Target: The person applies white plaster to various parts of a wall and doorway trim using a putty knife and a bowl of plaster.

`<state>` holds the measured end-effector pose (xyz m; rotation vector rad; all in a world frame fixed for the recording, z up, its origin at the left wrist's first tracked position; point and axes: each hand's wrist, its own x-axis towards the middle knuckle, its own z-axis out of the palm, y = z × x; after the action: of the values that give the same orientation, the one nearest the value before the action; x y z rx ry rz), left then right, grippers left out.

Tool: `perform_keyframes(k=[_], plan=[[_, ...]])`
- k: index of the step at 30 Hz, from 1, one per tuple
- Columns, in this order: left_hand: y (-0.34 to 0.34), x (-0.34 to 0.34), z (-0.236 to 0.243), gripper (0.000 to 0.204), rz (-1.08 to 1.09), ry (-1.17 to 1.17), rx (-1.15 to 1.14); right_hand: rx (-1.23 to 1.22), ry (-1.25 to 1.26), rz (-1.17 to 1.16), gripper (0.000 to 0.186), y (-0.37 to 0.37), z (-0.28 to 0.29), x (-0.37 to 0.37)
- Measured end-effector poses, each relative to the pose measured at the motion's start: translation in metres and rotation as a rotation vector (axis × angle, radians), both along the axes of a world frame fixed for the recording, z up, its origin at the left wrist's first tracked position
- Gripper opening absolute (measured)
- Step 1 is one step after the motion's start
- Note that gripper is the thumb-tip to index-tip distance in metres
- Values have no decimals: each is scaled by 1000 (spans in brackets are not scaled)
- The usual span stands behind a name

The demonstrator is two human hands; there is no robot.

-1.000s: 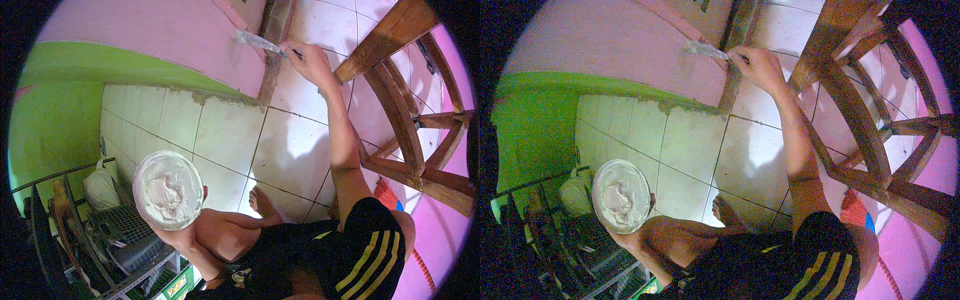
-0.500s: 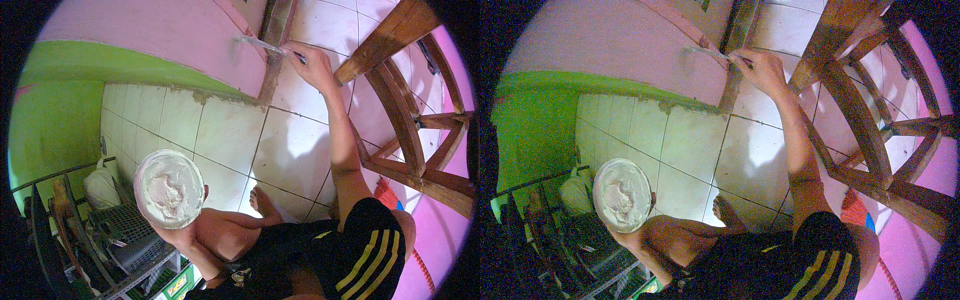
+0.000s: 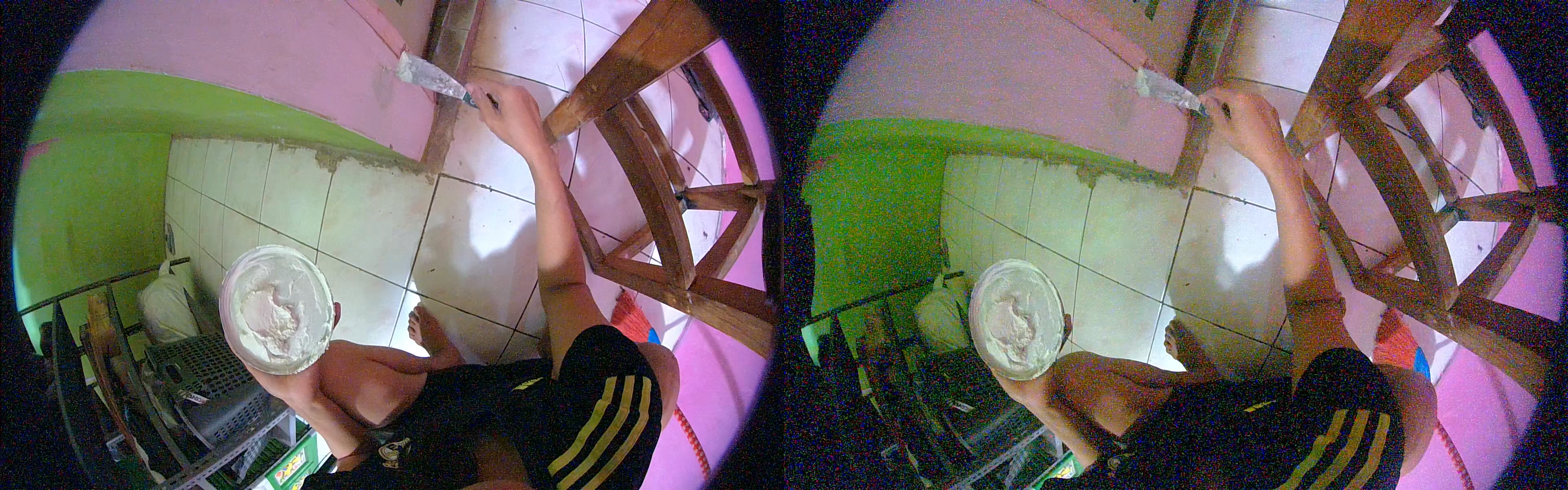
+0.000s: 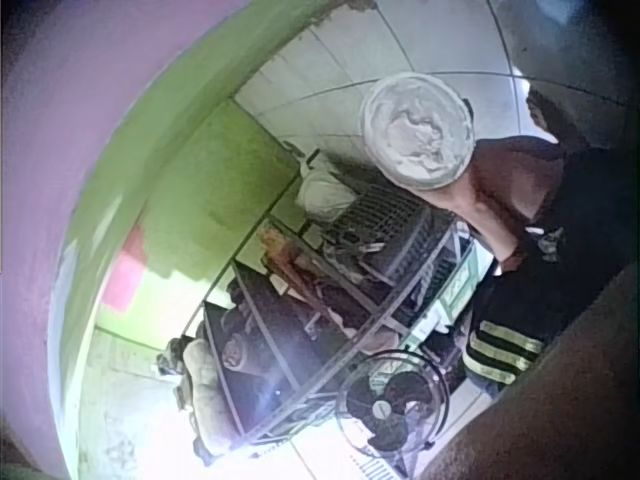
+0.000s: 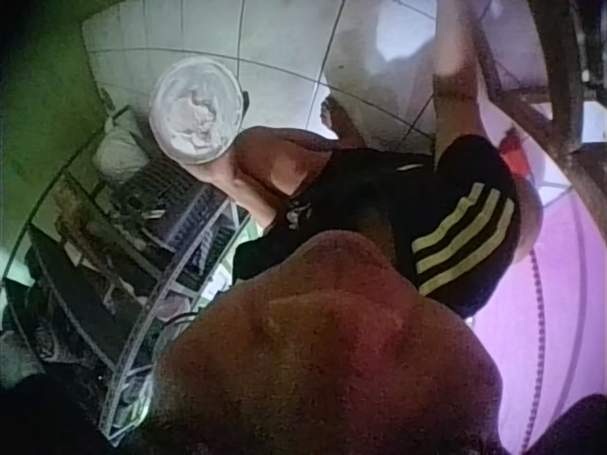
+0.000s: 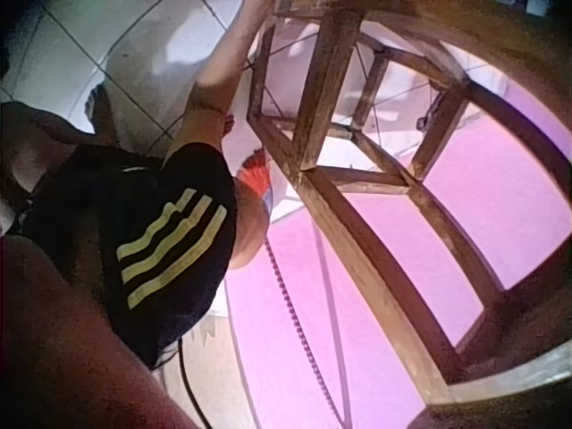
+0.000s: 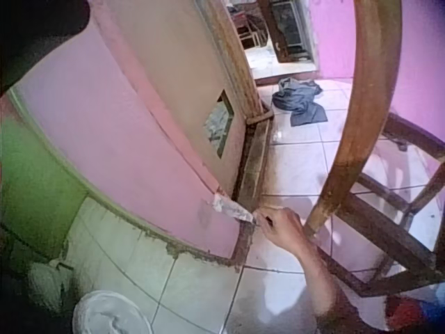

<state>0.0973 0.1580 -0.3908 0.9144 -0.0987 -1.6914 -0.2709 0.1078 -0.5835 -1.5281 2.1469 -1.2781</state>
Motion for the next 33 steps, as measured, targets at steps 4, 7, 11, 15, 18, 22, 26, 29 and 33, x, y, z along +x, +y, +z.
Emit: perform_keyframes(k=[4,7,11,15,18,22,26,29,33], plan=[[-1,0,0,57,17,16,17,94,-123,26,28,-7,-8,-7],[-1,-1,1,57,21,-5,20,59,-192,53,28,-12,-15,-8],[-1,-3,2,57,24,-36,30,20,-254,71,28,-15,-15,-5],[-1,0,-1,58,32,41,9,-25,-298,79,28,-17,-17,-2],[0,5,-3,59,50,165,-19,73,-350,78,27,-13,-9,-2],[-1,-3,3,61,94,78,42,4,-245,13,28,-7,-7,0],[-1,-2,2,61,93,88,67,13,-88,-65,28,0,1,7],[-1,-1,2,60,65,40,52,43,-47,-94,27,2,14,12],[-1,-2,0,59,32,-28,20,39,-36,-98,26,0,15,14]])
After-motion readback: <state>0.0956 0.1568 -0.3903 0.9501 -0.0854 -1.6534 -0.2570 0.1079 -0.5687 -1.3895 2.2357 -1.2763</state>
